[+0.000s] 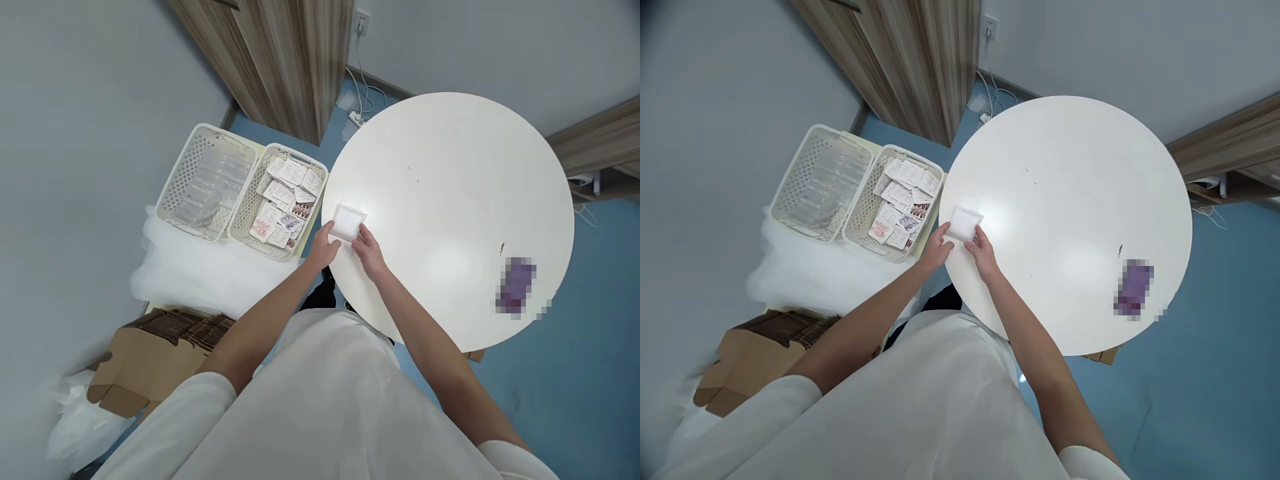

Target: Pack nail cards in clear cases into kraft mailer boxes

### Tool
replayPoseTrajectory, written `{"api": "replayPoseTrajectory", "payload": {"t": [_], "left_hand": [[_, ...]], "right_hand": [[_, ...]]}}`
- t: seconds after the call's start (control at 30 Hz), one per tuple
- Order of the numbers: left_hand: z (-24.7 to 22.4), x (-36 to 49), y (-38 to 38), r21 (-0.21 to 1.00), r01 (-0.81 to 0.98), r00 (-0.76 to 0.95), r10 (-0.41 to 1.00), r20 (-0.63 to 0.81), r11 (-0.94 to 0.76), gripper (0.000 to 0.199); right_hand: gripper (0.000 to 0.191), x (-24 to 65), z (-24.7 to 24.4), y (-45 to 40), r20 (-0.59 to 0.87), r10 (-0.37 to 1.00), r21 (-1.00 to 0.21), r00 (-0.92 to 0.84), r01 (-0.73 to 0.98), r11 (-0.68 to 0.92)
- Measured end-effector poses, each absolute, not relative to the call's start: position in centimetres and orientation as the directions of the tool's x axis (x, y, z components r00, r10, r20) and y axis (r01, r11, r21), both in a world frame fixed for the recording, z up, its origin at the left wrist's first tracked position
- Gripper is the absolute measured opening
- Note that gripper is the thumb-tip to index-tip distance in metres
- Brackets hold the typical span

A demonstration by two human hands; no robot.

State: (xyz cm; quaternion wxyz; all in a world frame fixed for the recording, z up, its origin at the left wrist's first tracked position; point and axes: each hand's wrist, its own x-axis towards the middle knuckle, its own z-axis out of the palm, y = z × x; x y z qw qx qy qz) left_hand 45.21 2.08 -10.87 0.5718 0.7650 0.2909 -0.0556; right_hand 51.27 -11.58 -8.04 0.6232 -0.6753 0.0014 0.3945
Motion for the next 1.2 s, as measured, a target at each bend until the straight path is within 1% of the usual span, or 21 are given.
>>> {"api": "replayPoseTrajectory", "payload": {"t": [0.23, 0.4, 0.57, 0.67, 0.77, 0.87, 0.97, 1.03, 1.1, 1.2], "left_hand": [[-9.8, 45.5, 2.6, 0.844, 0.480, 0.852, 0.357, -0.384, -0.240, 0.062], [-9.3, 44.9, 2.0, 0.843, 0.467, 0.861, 0.357, -0.363, -0.267, 0.068], [-9.3, 43.6, 1.3, 0.874, 0.431, 0.866, 0.374, -0.332, -0.223, 0.072], [-9.5, 42.6, 0.8, 0.883, 0.433, 0.849, 0.409, -0.333, -0.180, 0.072], [-9.5, 41.3, 0.1, 0.878, 0.463, 0.802, 0.480, -0.356, -0.121, 0.071], [-9.2, 39.7, -1.1, 0.867, 0.496, 0.748, 0.533, -0.396, -0.052, 0.067], [-8.7, 37.8, -2.9, 0.840, 0.542, 0.726, 0.523, -0.446, -0.036, 0.055], [-8.4, 36.1, -4.3, 0.806, 0.592, 0.712, 0.488, -0.505, -0.028, 0.049], [-8.3, 34.2, -5.7, 0.766, 0.642, 0.710, 0.404, -0.577, -0.035, 0.046], [-8.1, 31.0, -7.3, 0.678, 0.728, 0.671, 0.310, -0.674, -0.103, 0.053]], "right_hand": [[0.069, 51.3, -8.4, -11.3, -0.565, 0.428, -0.825, 0.705, -0.471, -0.312], [0.067, 51.1, -8.3, -12.0, -0.568, 0.392, -0.819, 0.724, -0.448, -0.359], [0.066, 50.3, -7.8, -13.2, -0.595, 0.376, -0.800, 0.710, -0.481, -0.359], [0.063, 49.6, -7.4, -14.2, -0.613, 0.332, -0.776, 0.717, -0.466, -0.425], [0.060, 48.7, -6.9, -15.8, -0.621, 0.306, -0.754, 0.721, -0.444, -0.484], [0.055, 47.8, -6.2, -18.1, -0.611, 0.349, -0.765, 0.711, -0.417, -0.491], [0.045, 46.8, -5.8, -20.7, -0.586, 0.450, -0.794, 0.675, -0.367, -0.484], [0.042, 45.9, -5.9, -22.5, -0.582, 0.496, -0.798, 0.644, -0.336, -0.500], [0.039, 45.0, -6.1, -24.1, -0.591, 0.532, -0.793, 0.606, -0.317, -0.520], [0.037, 43.6, -6.6, -26.1, -0.605, 0.562, -0.786, 0.564, -0.309, -0.536]]}}
